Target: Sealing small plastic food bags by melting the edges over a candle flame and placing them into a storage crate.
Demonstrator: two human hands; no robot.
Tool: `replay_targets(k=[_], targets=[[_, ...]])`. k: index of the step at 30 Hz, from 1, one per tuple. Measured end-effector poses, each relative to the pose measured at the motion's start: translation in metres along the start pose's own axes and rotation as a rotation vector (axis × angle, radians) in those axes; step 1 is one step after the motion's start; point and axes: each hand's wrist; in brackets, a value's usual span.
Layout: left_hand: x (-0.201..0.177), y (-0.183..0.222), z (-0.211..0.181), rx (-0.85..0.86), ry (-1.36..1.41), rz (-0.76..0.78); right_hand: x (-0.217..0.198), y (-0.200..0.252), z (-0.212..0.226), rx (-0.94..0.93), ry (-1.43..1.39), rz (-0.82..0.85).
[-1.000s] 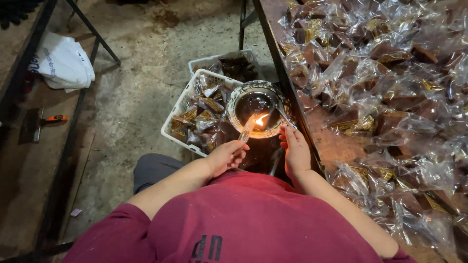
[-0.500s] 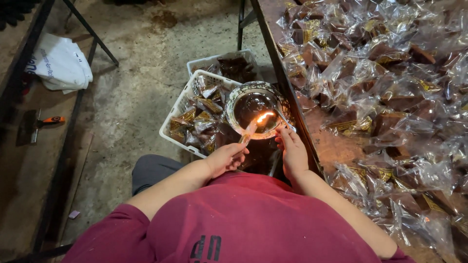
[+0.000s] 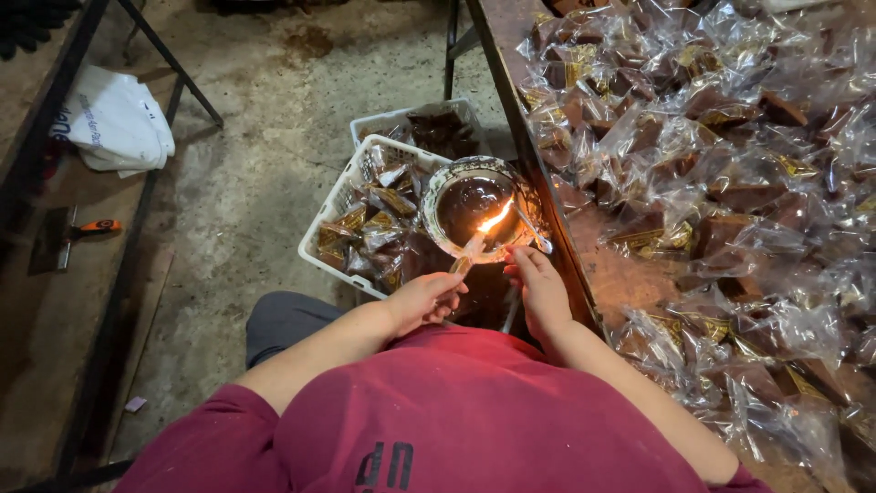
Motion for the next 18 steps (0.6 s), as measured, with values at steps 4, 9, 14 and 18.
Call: replay_targets(k=[4, 9, 14, 18], targets=[[0.009, 0.007, 0.001, 0.040, -0.037, 0.038, 0.009, 0.007, 0.000, 0.120, -0.040, 0.118], [0.009, 0.011, 0.003, 0.192, -0.212, 0.020, 0.004, 0.008, -0.015, 0.237, -0.092, 0.171], [0.008, 0.022, -0.004, 0.255, -0.081, -0.052, 0.014, 0.018, 0.015, 0.249, -0.172, 0.227], [0.005, 0.014, 0.005, 0.215, -0.128, -0.049, 0.021, 0.029, 0.039, 0.272, -0.143, 0.236]])
Point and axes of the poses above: each hand's wrist, its own y-axis away from the middle knuckle, its own x-axis out of the palm, z = x × y, and after that the axes turned 11 degrees about -x, right-handed
